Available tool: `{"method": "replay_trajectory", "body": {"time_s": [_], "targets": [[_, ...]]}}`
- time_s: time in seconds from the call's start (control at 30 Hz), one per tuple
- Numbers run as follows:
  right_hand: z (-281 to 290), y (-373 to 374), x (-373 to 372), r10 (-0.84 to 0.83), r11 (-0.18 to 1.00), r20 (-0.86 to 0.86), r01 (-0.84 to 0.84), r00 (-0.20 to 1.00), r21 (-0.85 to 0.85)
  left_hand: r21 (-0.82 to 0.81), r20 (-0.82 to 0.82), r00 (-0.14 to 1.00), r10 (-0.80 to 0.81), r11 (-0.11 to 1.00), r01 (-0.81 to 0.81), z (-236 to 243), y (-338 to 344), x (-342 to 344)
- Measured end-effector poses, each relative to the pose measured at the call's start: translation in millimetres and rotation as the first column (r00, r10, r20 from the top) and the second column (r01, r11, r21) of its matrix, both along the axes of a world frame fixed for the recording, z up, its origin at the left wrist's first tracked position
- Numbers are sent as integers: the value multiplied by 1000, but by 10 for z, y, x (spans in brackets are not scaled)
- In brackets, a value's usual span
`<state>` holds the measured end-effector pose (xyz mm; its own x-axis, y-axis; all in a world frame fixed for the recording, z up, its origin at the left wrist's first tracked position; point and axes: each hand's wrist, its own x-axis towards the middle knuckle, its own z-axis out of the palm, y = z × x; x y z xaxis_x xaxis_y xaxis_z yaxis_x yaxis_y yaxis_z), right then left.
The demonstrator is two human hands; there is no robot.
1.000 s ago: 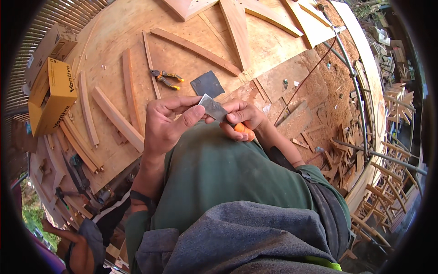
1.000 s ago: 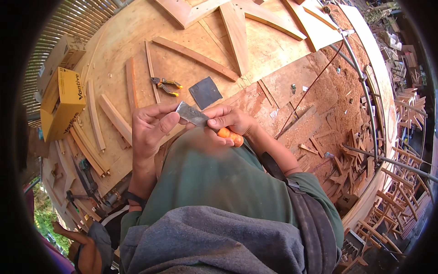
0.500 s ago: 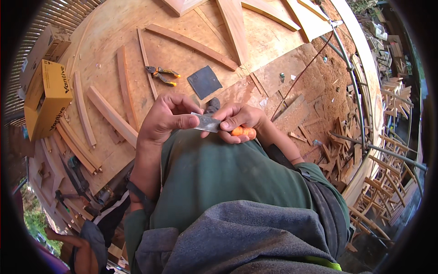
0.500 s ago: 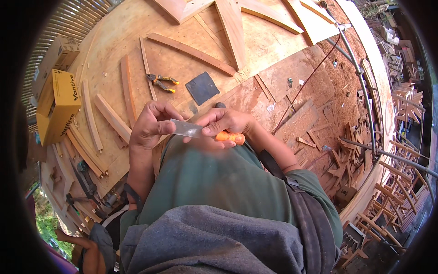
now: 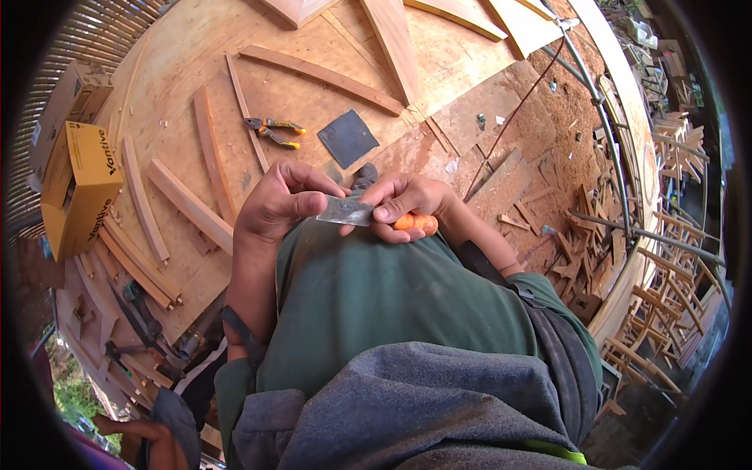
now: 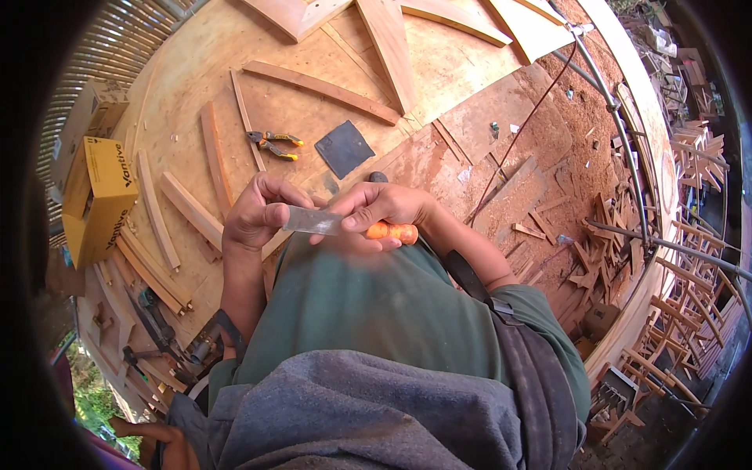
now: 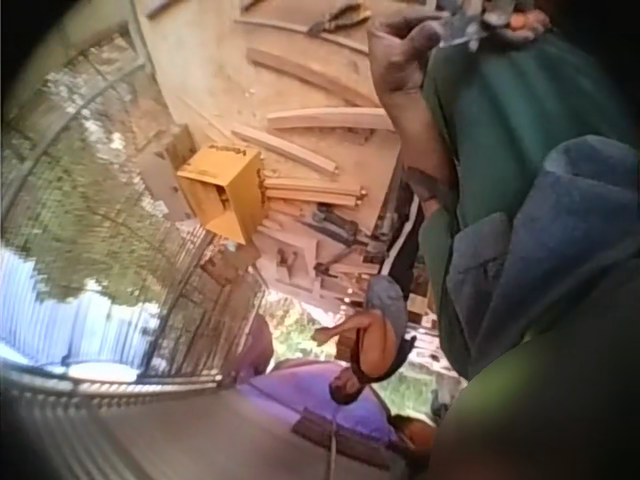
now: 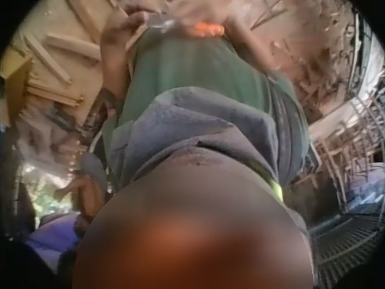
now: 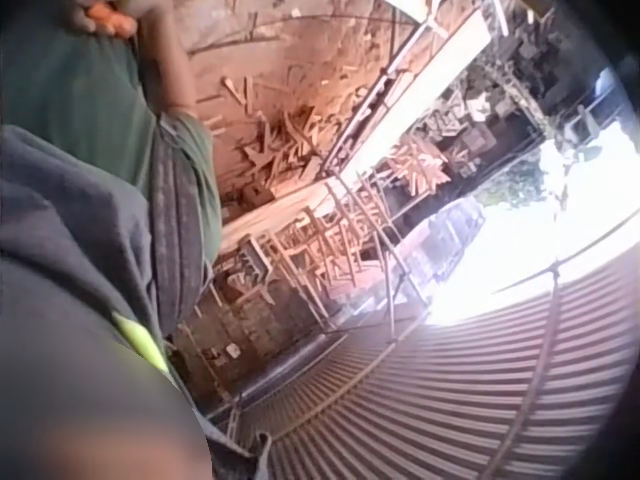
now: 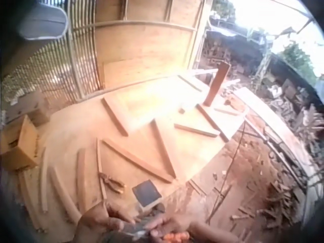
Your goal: Trimming a wooden joint with a chisel and sandpaper, then assembling wooden furniture components.
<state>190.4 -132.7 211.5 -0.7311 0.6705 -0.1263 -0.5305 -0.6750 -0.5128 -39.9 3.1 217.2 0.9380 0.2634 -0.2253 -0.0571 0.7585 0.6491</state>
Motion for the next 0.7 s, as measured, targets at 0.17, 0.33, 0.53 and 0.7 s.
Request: {"method": "replay_trajectory", "body": {"time_s": [0.17,0.33,0.53,0.7], "targets": [[20,25,-21,-9,1000,-47,8,999,-25,-50,56,998,10,999,-7,-11,5,-15],[-5,52,4,9,999,-66,-11,998,-34,21,4,999,46,999,-46,-3,23,-82],[151,81,54,-23,998,17,24,1000,-61,192,6,996,87,978,-86,203,6,-185],[160,115,58,-2,999,268,-11,963,45,315,-231,967,103,949,-25,468,-3,-154]]}}
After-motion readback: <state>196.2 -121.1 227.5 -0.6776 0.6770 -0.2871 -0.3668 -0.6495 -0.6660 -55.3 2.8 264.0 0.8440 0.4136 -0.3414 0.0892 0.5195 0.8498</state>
